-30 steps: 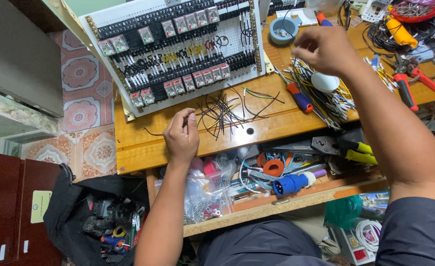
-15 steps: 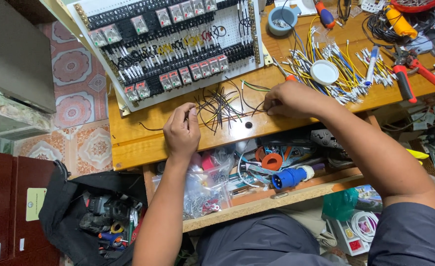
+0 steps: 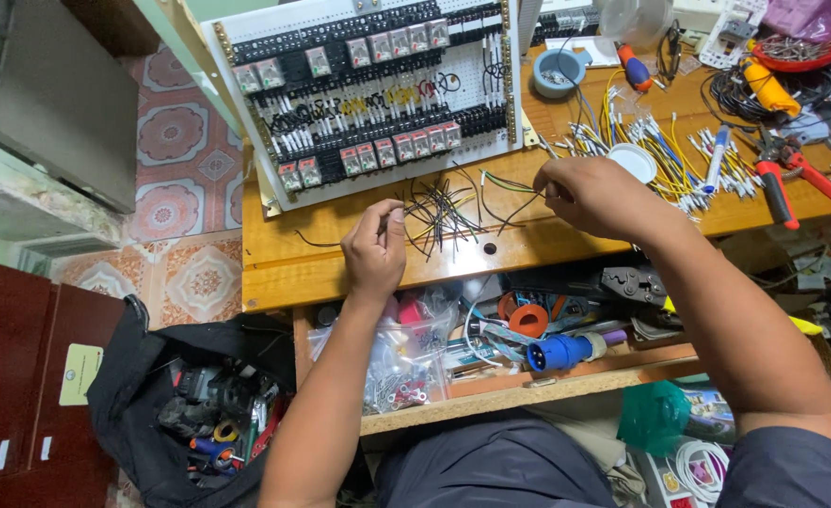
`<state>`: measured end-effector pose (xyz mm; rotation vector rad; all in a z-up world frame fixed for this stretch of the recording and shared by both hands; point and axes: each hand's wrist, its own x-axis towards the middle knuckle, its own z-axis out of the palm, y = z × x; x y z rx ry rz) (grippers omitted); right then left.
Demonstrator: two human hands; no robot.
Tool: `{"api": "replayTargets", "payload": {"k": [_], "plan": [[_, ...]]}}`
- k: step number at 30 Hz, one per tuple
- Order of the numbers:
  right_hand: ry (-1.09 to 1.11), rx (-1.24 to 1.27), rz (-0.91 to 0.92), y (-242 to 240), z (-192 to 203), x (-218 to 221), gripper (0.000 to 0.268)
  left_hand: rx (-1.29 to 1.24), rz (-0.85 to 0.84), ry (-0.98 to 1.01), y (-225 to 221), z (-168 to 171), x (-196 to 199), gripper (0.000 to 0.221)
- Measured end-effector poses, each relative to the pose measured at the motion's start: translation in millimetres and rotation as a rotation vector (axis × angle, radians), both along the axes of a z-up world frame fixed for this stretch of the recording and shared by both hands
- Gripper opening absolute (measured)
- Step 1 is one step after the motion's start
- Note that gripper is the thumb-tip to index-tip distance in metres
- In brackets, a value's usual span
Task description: Stripping insulation from wires and crimping metal terminals onto the ends using specialized tools.
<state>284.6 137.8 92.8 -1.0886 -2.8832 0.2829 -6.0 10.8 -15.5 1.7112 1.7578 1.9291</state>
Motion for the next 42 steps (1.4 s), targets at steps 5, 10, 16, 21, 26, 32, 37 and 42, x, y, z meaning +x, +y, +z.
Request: {"api": "replayTargets", "payload": {"k": [5,10,16,21,26,32,37,42], "plan": [[0.562,-0.045,0.1,-29,7,-36,0.01,-0.022,-0.119,-0.106,-7,5,18,0.011],[1.163,-0.694,-0.109,-46,-43,-74,0.023,0.013,-0.263,-0.154,-13,17,29,0.009],[1.294,-0.953,-0.131,-59,-67,-88,0.014,0.035,-0.345,-0.188,-18,28,33,0.01],[1.369,-1.128,-0.131,-65,-86,-88,0.013,0.009,-0.422,-0.239,-21,34,36,0.01],[1.419,-1.242,-0.171,-72,-85,-89,0.016,-0.006,-0.501,-0.247,-20,31,39,0.009],[1.447,-1.283,-0.152,-73,-85,-87,0.016,-0.03,-0.54,-0.223,-19,27,38,0.009],[1.441,-1.298,-0.145,-70,-89,-86,0.015,-0.046,-0.557,-0.213,-19,26,37,0.01],[1.427,-1.281,-0.136,-67,-94,-85,0.015,-0.055,-0.561,-0.209,-18,25,36,0.011]]}}
